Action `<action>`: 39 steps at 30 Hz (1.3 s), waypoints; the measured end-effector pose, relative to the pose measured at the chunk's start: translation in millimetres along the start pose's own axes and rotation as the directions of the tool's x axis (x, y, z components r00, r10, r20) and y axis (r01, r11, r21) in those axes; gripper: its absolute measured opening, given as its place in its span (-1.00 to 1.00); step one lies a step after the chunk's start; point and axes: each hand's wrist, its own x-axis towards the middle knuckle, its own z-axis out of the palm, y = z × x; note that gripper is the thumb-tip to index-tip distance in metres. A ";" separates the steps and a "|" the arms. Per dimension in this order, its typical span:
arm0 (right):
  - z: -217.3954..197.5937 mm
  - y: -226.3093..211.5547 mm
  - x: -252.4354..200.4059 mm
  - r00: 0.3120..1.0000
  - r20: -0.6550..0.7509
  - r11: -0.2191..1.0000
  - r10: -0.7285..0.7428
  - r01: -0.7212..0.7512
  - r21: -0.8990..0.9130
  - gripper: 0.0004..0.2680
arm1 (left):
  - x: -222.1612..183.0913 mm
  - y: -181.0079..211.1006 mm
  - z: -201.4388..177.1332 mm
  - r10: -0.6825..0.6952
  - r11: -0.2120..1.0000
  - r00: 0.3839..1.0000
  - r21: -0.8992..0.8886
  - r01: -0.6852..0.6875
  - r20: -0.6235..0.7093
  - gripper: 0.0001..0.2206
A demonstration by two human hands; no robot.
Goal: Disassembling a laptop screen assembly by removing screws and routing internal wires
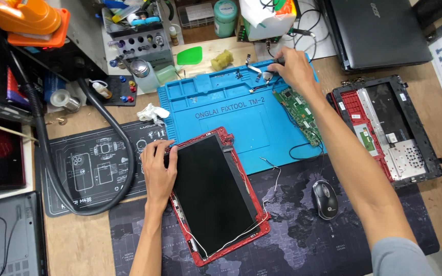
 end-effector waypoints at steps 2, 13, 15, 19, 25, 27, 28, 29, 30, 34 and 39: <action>4.5 -16.0 -4.0 0.999 0.007 0.999 -0.053 0.053 -0.001 -0.89 | 1.5 0.5 -0.3 -0.014 1.000 1.000 -0.027 0.014 -0.016 -0.83; 56.7 -143.1 -9.8 0.940 0.077 0.943 -0.332 0.330 0.036 -0.86 | 5.3 0.2 -5.3 -0.142 0.972 0.985 -0.201 0.119 -0.101 -0.81; 72.4 -176.2 -8.9 0.841 0.110 0.848 -0.530 0.526 0.066 -0.72 | 4.8 -0.6 -5.9 -0.144 0.970 0.985 -0.212 0.121 -0.098 -0.80; 123.9 -197.6 22.2 0.754 0.048 0.750 -0.655 0.656 -0.079 -0.49 | 4.8 1.9 -10.5 -0.187 0.953 0.975 -0.266 0.148 -0.124 -0.79; 137.9 -225.0 35.0 0.810 -0.036 0.809 -0.586 0.581 -0.089 -0.48 | 3.7 5.1 -17.6 -0.384 0.815 0.921 -0.492 0.304 -0.067 -0.58; 135.3 -224.4 35.5 0.805 -0.101 0.811 -0.585 0.580 -0.079 -0.56 | 3.6 1.9 -15.2 -0.397 0.801 0.916 -0.509 0.316 -0.055 -0.56; 133.5 -220.9 34.5 0.805 -0.100 0.811 -0.585 0.580 -0.082 -0.56 | 3.1 1.3 -14.9 -0.397 0.799 0.916 -0.512 0.315 -0.055 -0.56; 131.7 -217.9 34.2 0.770 -0.176 0.785 -0.613 0.618 -0.033 -0.56 | 3.0 0.8 -14.8 -0.398 0.794 0.916 -0.518 0.317 -0.051 -0.55; 129.8 -214.8 33.9 0.732 -0.252 0.754 -0.633 0.657 0.012 -0.55 | 2.8 0.2 -14.4 -0.400 0.790 0.915 -0.525 0.318 -0.046 -0.54; 91.5 -218.7 -5.9 0.648 -0.441 0.704 -0.620 0.708 0.051 -0.56 | 2.9 3.7 -17.7 -0.358 0.806 0.932 -0.520 0.281 -0.053 -0.54; 46.7 -218.8 -66.6 0.732 -0.583 0.662 -0.353 0.636 0.396 -0.73 | 0.5 7.4 -20.3 -0.292 0.851 0.954 -0.473 0.229 -0.063 -0.61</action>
